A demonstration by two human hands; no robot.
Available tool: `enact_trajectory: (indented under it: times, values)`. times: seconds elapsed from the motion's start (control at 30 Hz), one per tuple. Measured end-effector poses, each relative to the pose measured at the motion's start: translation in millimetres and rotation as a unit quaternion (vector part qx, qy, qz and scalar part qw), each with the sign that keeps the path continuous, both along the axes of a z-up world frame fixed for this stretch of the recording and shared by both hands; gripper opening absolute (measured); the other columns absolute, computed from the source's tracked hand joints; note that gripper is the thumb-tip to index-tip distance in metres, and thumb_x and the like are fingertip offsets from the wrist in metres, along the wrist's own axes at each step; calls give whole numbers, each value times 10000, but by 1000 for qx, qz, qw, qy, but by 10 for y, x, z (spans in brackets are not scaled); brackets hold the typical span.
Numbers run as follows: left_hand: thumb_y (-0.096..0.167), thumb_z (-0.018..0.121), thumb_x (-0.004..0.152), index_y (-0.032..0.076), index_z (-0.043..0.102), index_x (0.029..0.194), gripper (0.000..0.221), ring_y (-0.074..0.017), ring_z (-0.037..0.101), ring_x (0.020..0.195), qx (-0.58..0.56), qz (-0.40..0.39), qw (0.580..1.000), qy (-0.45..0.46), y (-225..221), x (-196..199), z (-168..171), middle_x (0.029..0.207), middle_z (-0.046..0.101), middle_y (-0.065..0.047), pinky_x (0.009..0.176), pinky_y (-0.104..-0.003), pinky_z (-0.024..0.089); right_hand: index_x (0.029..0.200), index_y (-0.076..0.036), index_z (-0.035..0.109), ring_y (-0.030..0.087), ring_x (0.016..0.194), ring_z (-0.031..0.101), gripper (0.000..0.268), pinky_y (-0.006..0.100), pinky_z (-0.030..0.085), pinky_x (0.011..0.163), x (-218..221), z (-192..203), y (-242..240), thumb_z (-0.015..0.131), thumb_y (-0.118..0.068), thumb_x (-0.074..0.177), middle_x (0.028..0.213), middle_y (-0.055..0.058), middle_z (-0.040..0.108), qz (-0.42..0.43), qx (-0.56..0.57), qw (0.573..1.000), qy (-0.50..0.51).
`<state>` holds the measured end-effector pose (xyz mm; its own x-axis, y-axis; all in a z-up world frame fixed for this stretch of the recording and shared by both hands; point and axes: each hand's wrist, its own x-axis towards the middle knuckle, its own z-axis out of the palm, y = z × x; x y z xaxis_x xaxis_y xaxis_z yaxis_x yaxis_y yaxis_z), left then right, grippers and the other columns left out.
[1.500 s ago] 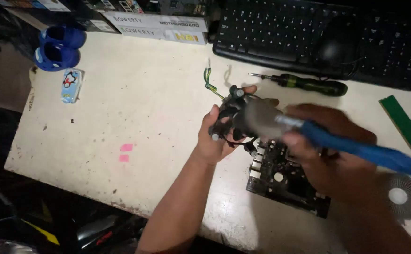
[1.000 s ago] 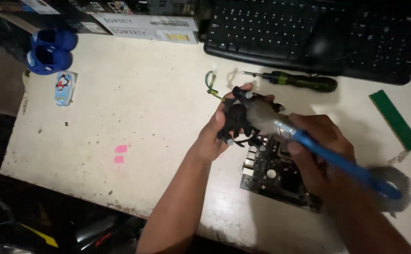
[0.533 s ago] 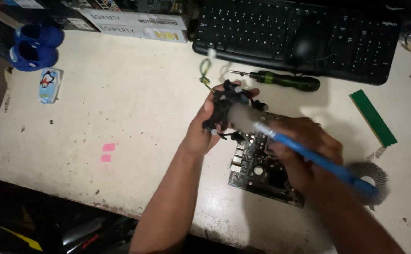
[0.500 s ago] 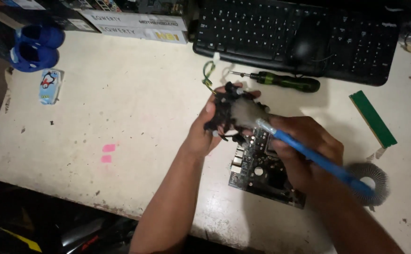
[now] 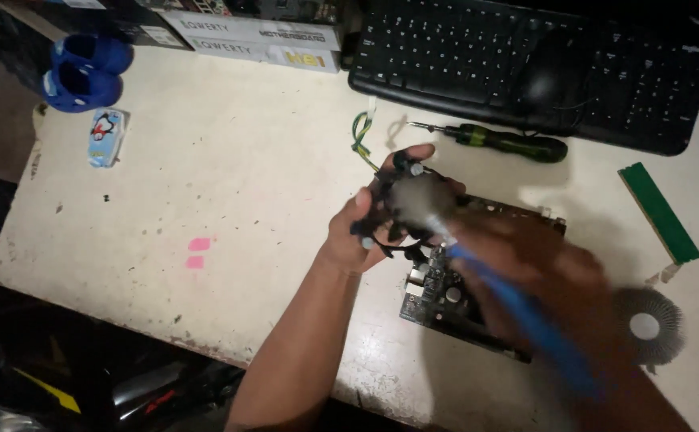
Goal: Cleaning a CPU fan and heatsink using a brush and then reassembling the components.
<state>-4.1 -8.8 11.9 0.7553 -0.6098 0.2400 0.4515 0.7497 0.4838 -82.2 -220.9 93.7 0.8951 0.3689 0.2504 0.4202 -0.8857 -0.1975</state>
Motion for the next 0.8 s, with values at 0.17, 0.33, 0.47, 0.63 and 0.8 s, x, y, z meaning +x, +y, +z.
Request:
enact_trajectory:
  times: [0.17,0.33,0.47,0.63,0.8]
  values:
    - [459,802,917,70,325,1602,921,-443,634,1248,29,2,1000,-8,45,33,-8,1470,525,-340,1135,-509,507,1351,-380,593,213,1076,744,478,444,618,802,-37,314,-202,684,-302,888,1331,-65,692,122,100,984,78]
    - [483,764,926,49,301,1617,938,-427,603,1323,16,18,1000,5,1,49,40,1453,541,-363,1195,-538,460,1103,-110,733,197,925,784,245,327,613,915,-31,607,-83,773,-100,862,1115,112,763,121,212,970,-2]
    - [497,719,962,95,314,1605,860,-414,580,1346,27,-11,1000,7,-43,33,36,1449,542,-342,1200,-511,461,1368,-315,610,232,1148,737,525,464,577,930,-11,328,-241,704,-144,881,1431,-16,672,147,141,975,83]
    - [451,698,970,100,265,1630,864,-447,582,1296,-4,-28,997,71,-49,40,82,1426,531,-359,1141,-558,482,1386,-328,612,257,1141,747,600,451,579,1006,-16,531,-280,760,-212,817,1375,27,715,164,144,968,122]
    - [499,611,1042,47,272,1647,828,-419,532,1409,-3,-11,1000,18,-41,35,32,1415,591,-243,1250,-565,403,1174,-37,719,268,1115,761,339,365,599,1010,53,529,-82,815,-47,849,1224,174,744,148,218,964,-32]
